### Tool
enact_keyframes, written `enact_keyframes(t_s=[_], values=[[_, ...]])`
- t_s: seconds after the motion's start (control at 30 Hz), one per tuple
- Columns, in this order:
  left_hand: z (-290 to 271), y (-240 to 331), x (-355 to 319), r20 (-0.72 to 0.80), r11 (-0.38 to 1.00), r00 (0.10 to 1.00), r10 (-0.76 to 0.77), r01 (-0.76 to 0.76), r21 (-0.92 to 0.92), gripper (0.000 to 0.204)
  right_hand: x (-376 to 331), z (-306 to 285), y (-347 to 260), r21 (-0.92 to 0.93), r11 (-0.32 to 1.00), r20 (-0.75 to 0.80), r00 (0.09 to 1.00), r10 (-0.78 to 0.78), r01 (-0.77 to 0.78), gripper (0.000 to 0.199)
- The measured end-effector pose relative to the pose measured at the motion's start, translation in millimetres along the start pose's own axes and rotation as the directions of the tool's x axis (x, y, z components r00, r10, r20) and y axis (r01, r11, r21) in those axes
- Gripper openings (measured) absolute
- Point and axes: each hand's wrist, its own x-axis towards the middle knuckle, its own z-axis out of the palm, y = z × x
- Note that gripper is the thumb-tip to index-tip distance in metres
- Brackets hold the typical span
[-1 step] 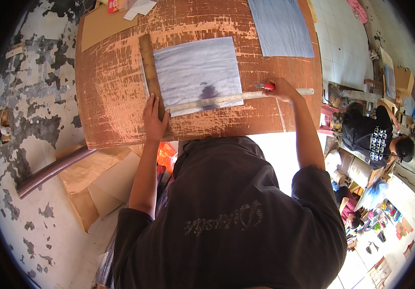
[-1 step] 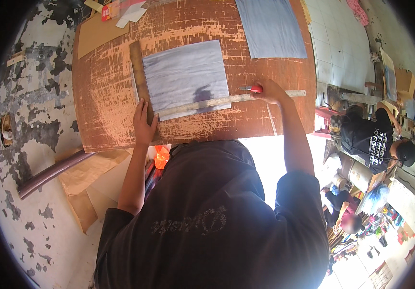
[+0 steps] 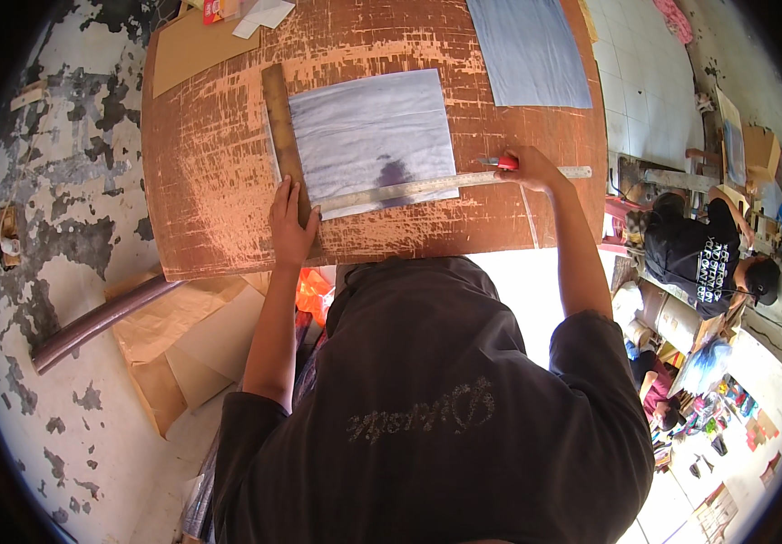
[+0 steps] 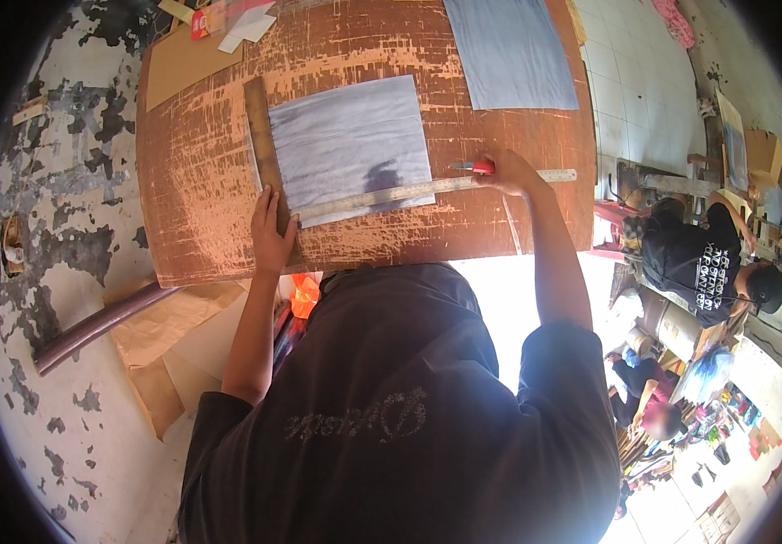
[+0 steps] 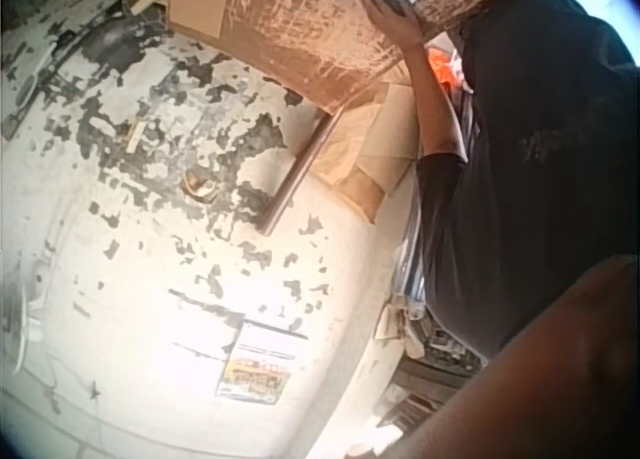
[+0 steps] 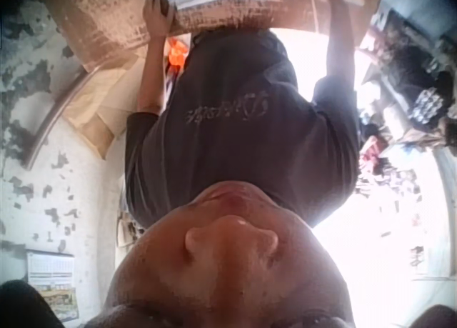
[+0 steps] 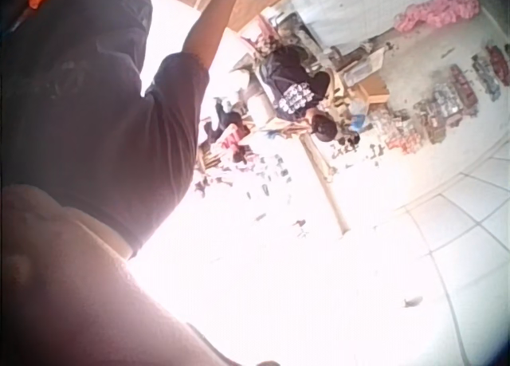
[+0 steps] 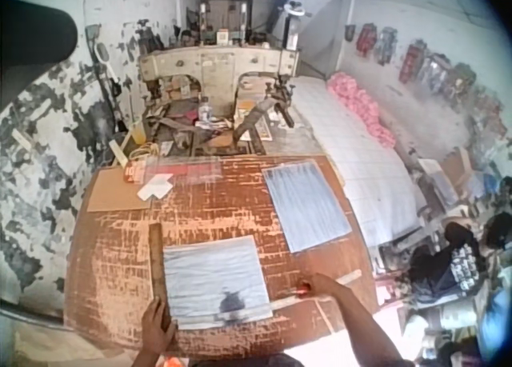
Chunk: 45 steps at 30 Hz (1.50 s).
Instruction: The person cuts blue plastic sheets by using a ruler to guide scissors across the material on a wooden table.
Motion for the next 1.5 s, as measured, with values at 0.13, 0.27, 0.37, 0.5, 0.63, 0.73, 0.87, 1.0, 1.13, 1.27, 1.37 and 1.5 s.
enact_keyframes(t_s=[0.13,0.27,0.37,0.5,0.63,0.73,0.87,1.0,1.13,1.27,1.37,1.5], values=[[-1.7,1.5,1.1,0.003,1.0,1.0,0.001,-0.001,0.0,0.068,0.1,-0.6,1.5,0.019,1.0,0.012,1.0,0.01,-0.011,0.037],[-3.5,0.0,1.3,0.013,1.0,1.0,0.002,-0.002,-0.009,0.068,1.1,-0.4,-1.1,0.009,1.0,0.018,1.0,0.012,-0.012,0.036],[-4.3,-0.8,1.4,0.019,1.0,1.0,0.006,-0.006,-0.011,0.067,2.2,-0.9,-1.6,0.008,1.0,0.028,0.999,0.016,-0.016,0.036],[-4.9,-1.1,2.0,0.027,1.0,1.0,0.005,-0.004,-0.011,0.067,2.0,0.4,-1.0,0.015,1.0,0.026,1.0,0.016,-0.017,0.036],[-5.4,-1.2,2.0,0.033,1.0,0.999,0.001,0.0,-0.018,0.067,0.8,-0.1,-3.9,0.033,0.999,0.032,0.999,0.023,-0.024,0.036],[-6.2,0.3,3.1,0.032,1.0,0.999,0.007,-0.006,-0.025,0.067,1.7,1.3,-0.4,0.039,0.999,0.037,0.999,0.021,-0.022,0.036],[-6.2,0.0,3.1,0.026,1.0,1.0,0.012,-0.012,-0.021,0.066,3.6,3.8,2.4,0.029,1.0,0.024,1.0,-0.002,0.001,0.036],[-6.7,0.9,3.1,0.026,1.0,1.0,0.018,-0.017,-0.02,0.066,4.8,5.8,4.5,0.034,0.999,0.017,1.0,-0.002,0.001,0.036],[-6.9,0.7,3.3,0.026,1.0,1.0,0.018,-0.017,-0.014,0.066,4.9,3.4,2.8,0.026,1.0,0.041,0.999,0.008,-0.009,0.038],[-7.3,1.2,4.1,0.023,1.0,1.0,0.02,-0.019,-0.022,0.066,2.8,1.0,-0.2,0.015,1.0,0.027,1.0,0.0,-0.001,0.038],[-8.2,1.0,2.4,0.021,1.0,1.0,0.008,-0.008,0.0,0.064,1.2,0.3,-4.5,0.021,1.0,-0.005,1.0,-0.007,0.007,0.039],[-10.0,3.4,1.9,0.01,0.999,1.0,0.002,-0.003,0.048,0.059,-2.7,-4.3,9.3,0.013,0.999,-0.076,0.996,-0.046,0.047,0.04]])
